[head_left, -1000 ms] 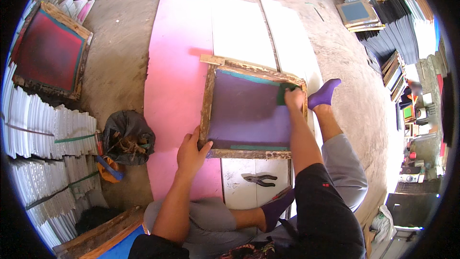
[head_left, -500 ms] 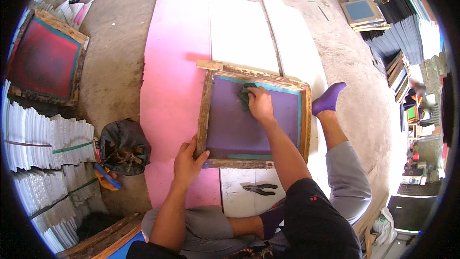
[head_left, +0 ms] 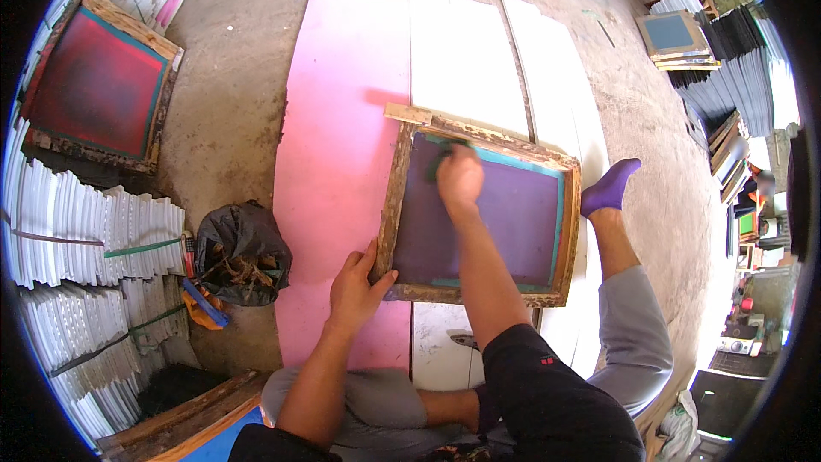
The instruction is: The person wipes the purple surface of a wooden frame with a green cloth, then uses a utility knife to cut and apply masking tape along the frame edges. The person continues wiping and taping the frame.
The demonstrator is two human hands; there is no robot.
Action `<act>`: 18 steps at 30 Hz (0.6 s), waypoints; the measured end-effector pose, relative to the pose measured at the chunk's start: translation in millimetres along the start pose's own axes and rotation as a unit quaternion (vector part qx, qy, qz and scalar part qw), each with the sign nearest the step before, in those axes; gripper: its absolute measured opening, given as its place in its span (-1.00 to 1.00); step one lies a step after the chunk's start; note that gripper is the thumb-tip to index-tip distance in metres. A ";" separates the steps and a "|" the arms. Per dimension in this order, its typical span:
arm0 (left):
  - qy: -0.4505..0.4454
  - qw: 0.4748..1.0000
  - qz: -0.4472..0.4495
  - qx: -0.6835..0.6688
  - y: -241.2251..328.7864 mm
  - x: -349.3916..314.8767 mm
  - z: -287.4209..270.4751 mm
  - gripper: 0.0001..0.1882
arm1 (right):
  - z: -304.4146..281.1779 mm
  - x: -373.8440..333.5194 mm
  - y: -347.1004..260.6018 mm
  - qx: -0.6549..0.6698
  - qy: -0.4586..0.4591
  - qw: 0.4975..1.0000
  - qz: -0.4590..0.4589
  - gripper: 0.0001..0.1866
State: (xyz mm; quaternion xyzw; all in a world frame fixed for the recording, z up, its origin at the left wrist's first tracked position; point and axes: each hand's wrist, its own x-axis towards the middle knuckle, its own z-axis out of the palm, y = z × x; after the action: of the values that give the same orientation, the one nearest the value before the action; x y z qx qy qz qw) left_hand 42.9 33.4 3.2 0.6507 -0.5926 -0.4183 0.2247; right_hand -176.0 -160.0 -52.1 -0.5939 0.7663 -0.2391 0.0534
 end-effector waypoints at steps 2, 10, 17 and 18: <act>-0.009 1.000 -0.008 -0.002 -2.4 0.1 -2.8 -0.22 | -3.6 -1.0 -17.0 0.083 0.020 0.988 -0.128 -0.75; -0.012 1.000 -0.010 0.013 0.2 0.0 -5.2 -0.22 | -16.0 12.0 -10.4 0.121 -0.063 0.978 -0.159 -0.72; -0.014 1.000 -0.008 -0.004 1.0 0.4 -4.9 -0.23 | -6.6 25.0 -22.4 0.079 -0.137 0.973 -0.170 -0.70; -0.017 1.000 -0.007 -0.008 1.1 0.6 -6.1 -0.23 | -7.0 31.6 -15.9 0.085 -0.176 0.965 -0.176 -0.69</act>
State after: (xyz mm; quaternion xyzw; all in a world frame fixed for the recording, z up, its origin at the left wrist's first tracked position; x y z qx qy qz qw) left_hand 47.1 31.4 7.3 0.6456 -0.5885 -0.4354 0.2175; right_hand -173.6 -190.4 -32.7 -0.7451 0.6056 -0.2007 0.1943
